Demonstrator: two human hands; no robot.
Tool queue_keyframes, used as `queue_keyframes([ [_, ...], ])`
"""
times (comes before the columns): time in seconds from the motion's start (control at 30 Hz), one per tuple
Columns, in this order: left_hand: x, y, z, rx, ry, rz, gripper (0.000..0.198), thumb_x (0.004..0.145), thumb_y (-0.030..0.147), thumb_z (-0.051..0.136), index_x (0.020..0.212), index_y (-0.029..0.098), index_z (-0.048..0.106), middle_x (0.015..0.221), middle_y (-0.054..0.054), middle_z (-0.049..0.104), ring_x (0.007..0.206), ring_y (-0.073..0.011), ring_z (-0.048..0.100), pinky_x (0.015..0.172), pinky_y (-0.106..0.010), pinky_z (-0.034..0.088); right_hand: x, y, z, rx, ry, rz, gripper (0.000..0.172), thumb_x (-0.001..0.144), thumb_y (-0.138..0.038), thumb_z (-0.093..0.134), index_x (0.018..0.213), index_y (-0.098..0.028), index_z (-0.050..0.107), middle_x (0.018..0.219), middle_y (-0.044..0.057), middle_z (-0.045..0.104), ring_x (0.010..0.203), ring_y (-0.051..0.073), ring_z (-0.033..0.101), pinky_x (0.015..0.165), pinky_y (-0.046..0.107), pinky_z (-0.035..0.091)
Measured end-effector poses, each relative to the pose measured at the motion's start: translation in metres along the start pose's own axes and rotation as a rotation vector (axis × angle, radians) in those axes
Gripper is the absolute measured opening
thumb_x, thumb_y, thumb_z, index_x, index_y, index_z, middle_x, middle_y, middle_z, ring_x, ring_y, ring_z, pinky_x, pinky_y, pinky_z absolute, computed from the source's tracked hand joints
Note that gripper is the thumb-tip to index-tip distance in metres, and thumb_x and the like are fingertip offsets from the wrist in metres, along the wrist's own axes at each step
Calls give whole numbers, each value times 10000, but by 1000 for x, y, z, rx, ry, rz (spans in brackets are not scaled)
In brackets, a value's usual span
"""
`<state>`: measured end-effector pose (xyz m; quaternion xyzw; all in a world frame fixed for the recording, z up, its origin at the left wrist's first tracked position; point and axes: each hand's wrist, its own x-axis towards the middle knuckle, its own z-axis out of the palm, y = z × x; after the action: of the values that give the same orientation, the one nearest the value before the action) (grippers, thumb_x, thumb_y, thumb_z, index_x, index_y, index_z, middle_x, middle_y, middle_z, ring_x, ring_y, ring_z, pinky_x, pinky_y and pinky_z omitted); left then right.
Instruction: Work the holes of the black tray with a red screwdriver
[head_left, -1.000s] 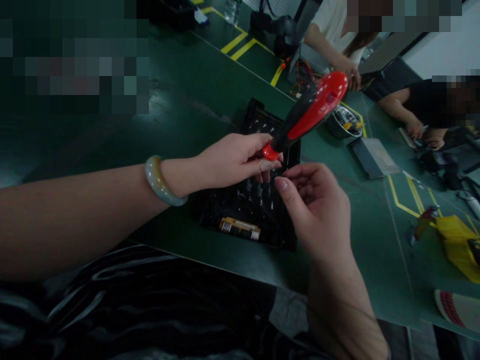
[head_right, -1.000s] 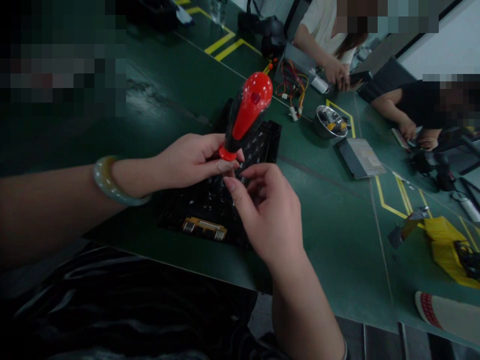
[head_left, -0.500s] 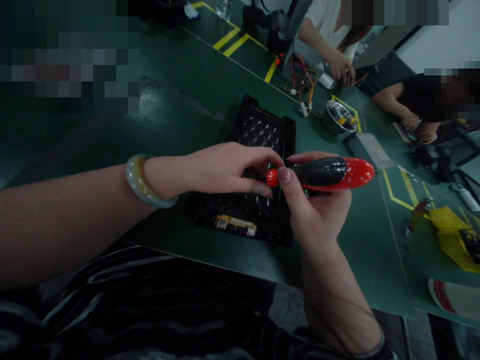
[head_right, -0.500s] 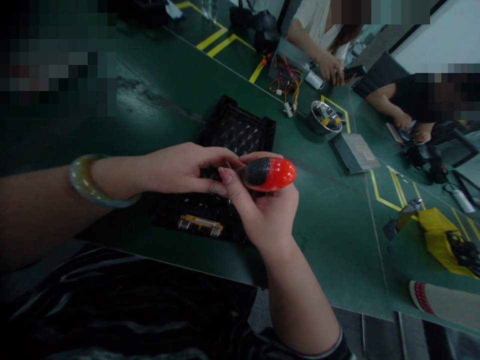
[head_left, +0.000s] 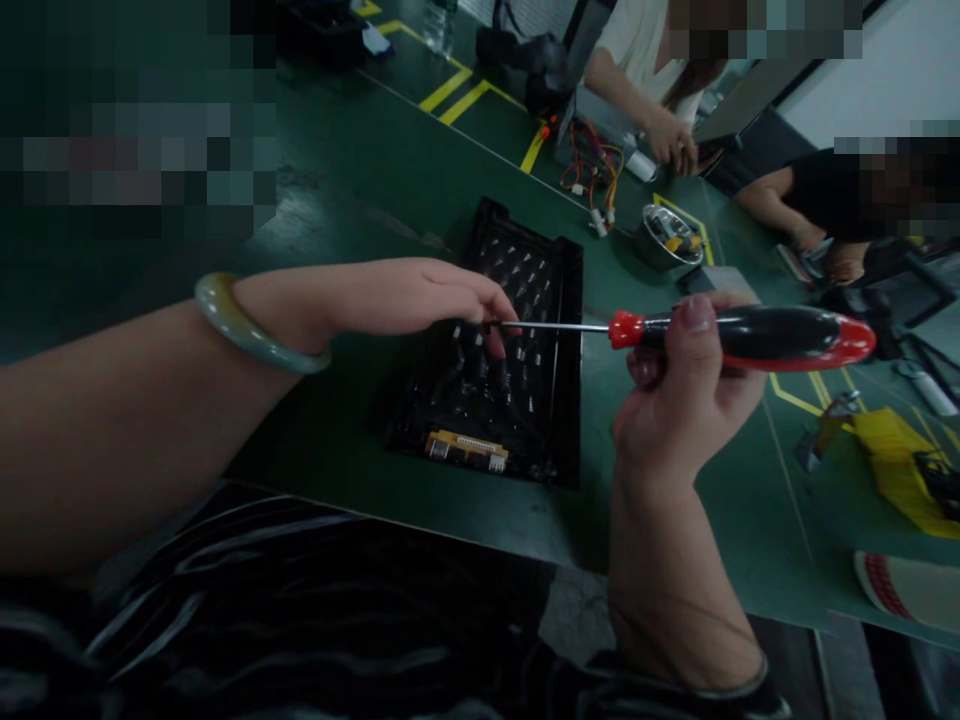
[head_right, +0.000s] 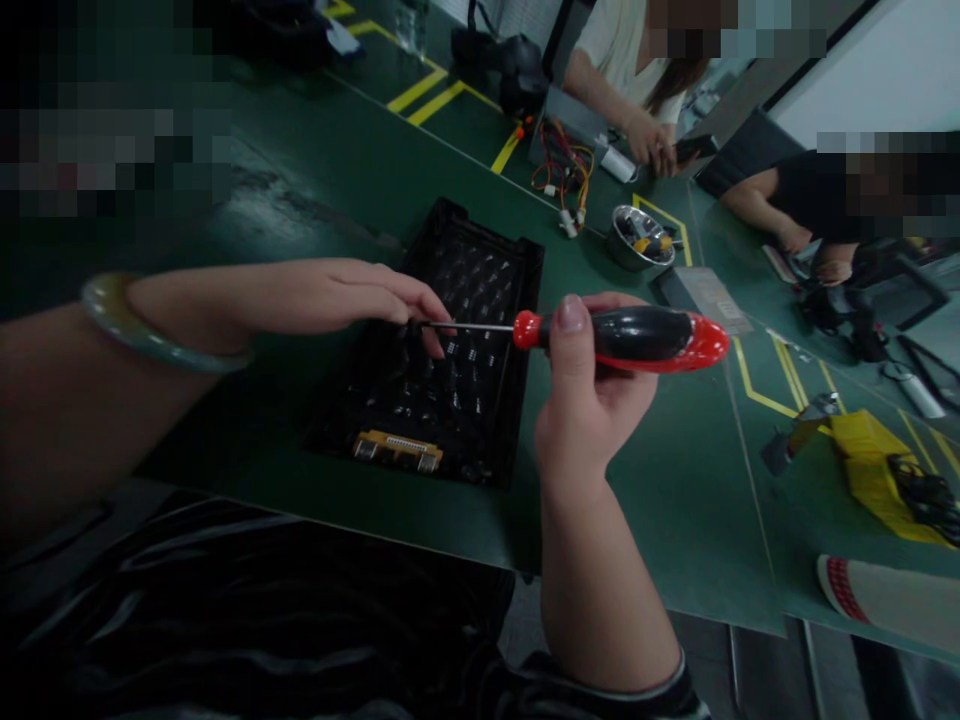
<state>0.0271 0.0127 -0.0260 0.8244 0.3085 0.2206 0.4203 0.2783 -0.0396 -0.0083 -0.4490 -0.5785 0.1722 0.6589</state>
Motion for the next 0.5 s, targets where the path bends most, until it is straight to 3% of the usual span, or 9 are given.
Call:
queue_keyframes([
  [0.23, -4, 8, -3, -102, -46, -23, 350, 993, 184, 507, 1279, 168, 708, 1174, -35, 842, 1158, -179, 741, 1038, -305, 540, 8, -3, 1, 146, 105, 89, 246, 912, -429, 709, 895, -243, 549, 801, -37, 475, 512, 45, 386, 435, 219, 300],
  [0.37, -6, 7, -4, -68, -18, -27, 304, 1046, 256, 544, 1302, 166, 681, 1182, -40, 844, 1128, -170, 742, 998, -290, 550, 9, 0, 1, 102, 105, 94, 268, 954, -483, 652, 916, -254, 519, 795, -37, 469, 508, 49, 379, 437, 215, 303],
  [0.5, -4, 4, -4, -54, -15, -35, 283, 1070, 308, 556, 1264, 159, 699, 1160, -36, 847, 1128, -175, 755, 1028, -295, 543, 9, -1, 1, 170, 118, 97, 235, 922, -424, 690, 895, -238, 550, 748, -49, 465, 500, 45, 384, 432, 214, 302],
])
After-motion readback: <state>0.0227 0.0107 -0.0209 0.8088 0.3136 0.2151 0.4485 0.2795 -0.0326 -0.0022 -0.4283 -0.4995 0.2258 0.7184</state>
